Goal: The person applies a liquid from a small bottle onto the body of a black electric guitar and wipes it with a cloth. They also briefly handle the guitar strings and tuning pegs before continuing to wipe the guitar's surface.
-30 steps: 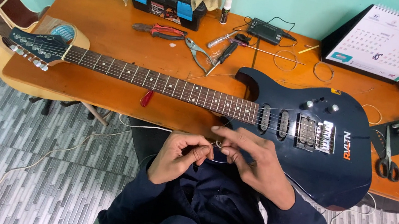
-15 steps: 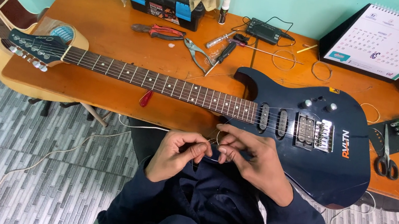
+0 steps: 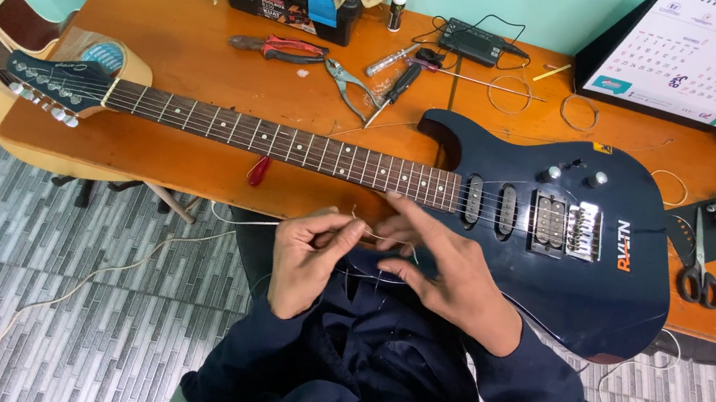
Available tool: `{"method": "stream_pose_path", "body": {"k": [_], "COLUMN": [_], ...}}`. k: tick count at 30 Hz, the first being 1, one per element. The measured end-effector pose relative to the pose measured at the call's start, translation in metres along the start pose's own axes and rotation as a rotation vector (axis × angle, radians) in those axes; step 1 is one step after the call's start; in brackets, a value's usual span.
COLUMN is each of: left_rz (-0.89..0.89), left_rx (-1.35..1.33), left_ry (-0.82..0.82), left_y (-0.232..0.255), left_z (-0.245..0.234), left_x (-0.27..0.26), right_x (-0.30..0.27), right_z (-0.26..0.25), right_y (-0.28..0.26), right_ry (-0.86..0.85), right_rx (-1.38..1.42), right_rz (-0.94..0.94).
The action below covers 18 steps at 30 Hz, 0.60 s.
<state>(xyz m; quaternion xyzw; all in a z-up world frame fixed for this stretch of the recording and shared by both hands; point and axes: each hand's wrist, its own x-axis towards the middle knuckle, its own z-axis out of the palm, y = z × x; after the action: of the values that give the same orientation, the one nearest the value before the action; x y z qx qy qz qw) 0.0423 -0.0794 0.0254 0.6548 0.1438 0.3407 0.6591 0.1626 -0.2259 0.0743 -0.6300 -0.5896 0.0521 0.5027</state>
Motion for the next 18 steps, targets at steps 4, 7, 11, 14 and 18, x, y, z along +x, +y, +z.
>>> {"method": "stream_pose_path", "body": {"k": [4,7,11,14,18], "left_rz": [-0.035,-0.024,-0.025,-0.002,0.019], "left_rx": [-0.054,-0.065,-0.086,-0.09,-0.055], "left_ry": [0.033,0.056,0.072,0.086,0.077], "left_y": [-0.006,-0.009,-0.001,0.002,0.001], "left_z": [0.0,0.001,0.002,0.001,0.0], "left_x": [-0.001,0.0,-0.001,0.0,-0.001], "right_x": [-0.01,-0.008,-0.004,-0.001,-0.002], "right_z": [0.001,0.001,-0.001,-0.003,0.0], "right_y": [0.015,0.014,0.004,0.004,0.006], "right_ry": [0.056,0.079,0.128,0.144,0.173], "right_rx": [0.068,0.084,0.047,0.036,0.038], "right_rz": [0.084,0.091,0.031,0.002,0.0]}}
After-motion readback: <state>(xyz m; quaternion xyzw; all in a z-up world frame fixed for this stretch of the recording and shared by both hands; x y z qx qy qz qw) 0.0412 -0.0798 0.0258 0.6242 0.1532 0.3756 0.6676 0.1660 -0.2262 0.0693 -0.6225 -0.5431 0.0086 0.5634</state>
